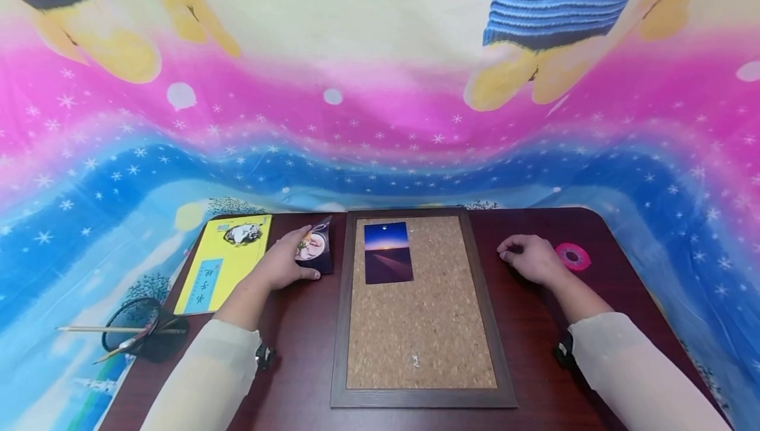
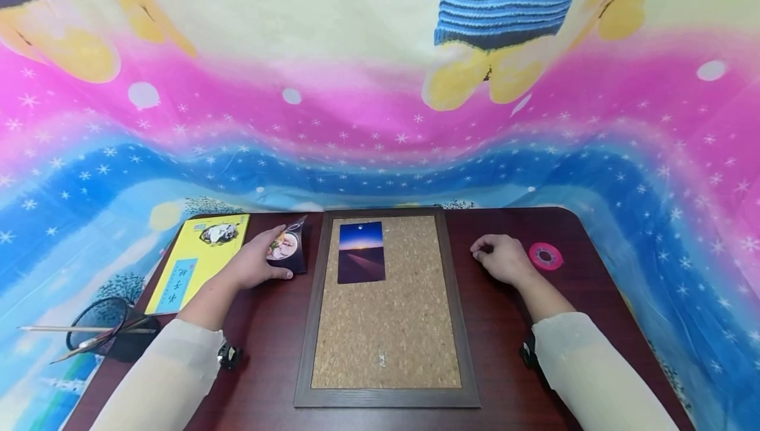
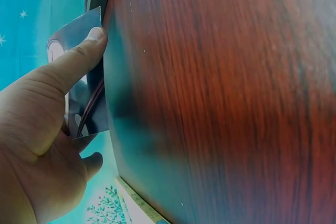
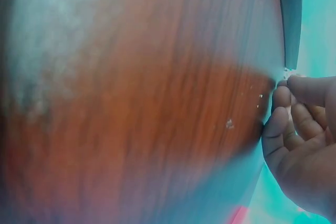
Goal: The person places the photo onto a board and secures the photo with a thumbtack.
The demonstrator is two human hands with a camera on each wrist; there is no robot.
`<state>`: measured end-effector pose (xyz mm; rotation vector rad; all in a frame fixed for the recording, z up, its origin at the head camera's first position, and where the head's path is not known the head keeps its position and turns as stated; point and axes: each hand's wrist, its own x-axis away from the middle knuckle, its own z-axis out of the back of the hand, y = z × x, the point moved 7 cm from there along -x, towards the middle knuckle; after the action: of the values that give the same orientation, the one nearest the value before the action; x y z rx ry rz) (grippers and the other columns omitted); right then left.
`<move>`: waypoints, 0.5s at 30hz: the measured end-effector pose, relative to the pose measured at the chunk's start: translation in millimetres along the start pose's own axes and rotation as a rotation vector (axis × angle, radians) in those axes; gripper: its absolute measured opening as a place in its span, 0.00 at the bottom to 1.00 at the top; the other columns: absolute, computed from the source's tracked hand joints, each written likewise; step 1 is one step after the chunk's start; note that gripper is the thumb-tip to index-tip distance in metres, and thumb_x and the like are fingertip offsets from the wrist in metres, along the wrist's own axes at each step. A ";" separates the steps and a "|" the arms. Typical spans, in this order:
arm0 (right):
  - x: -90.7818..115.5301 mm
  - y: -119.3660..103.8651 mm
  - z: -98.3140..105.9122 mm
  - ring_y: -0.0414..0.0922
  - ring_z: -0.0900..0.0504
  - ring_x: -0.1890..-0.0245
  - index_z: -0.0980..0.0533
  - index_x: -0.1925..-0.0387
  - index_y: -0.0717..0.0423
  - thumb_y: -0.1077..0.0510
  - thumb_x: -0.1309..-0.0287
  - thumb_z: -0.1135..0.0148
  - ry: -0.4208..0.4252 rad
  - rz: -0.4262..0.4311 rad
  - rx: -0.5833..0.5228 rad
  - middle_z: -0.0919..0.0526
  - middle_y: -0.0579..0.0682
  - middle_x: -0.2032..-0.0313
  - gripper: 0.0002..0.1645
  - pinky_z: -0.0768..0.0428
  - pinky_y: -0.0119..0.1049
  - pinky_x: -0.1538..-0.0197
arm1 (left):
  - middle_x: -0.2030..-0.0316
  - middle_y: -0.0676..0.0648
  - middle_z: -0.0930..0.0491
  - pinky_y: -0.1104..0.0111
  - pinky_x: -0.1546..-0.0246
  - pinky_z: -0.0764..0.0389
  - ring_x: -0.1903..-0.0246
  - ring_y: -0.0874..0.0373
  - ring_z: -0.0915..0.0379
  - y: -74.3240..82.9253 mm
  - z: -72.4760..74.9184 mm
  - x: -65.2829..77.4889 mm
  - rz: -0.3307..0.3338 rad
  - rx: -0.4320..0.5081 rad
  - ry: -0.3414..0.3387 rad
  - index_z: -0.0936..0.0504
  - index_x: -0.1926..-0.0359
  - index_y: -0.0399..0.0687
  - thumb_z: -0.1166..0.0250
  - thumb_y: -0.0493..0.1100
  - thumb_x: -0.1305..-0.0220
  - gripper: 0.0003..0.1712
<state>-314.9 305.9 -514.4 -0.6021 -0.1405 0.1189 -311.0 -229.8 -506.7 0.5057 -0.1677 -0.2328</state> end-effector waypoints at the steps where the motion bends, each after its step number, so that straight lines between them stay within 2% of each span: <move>1: 0.3 -0.9 -0.8 0.51 0.22 0.64 0.14 0.56 0.50 0.55 0.29 0.37 -0.007 0.004 -0.005 0.14 0.52 0.61 0.08 0.25 0.44 0.61 | 0.23 0.35 0.41 0.40 0.24 0.51 0.24 0.36 0.47 1.5 0.3 0.6 -0.005 0.000 0.001 0.47 0.18 0.44 0.16 0.56 0.50 0.68; 10: 3.5 -6.4 -6.0 0.48 0.23 0.67 0.16 0.55 0.51 0.57 0.28 0.38 -0.016 0.032 -0.023 0.15 0.48 0.65 0.07 0.26 0.42 0.63 | 0.23 0.35 0.41 0.41 0.24 0.51 0.24 0.37 0.47 16.5 1.4 4.1 -0.032 -0.014 0.007 0.47 0.18 0.44 0.17 0.57 0.49 0.67; 15: 6.2 -13.0 -7.6 0.47 0.23 0.68 0.16 0.53 0.51 0.57 0.28 0.38 -0.004 0.046 -0.046 0.15 0.47 0.65 0.08 0.25 0.41 0.62 | 0.23 0.36 0.41 0.41 0.24 0.48 0.24 0.37 0.46 22.9 0.2 5.6 -0.040 -0.035 0.002 0.47 0.18 0.46 0.18 0.59 0.48 0.67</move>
<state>-306.6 292.0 -512.5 -0.6514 -0.1332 0.1615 -301.6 -212.0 -494.6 0.4751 -0.1513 -0.2736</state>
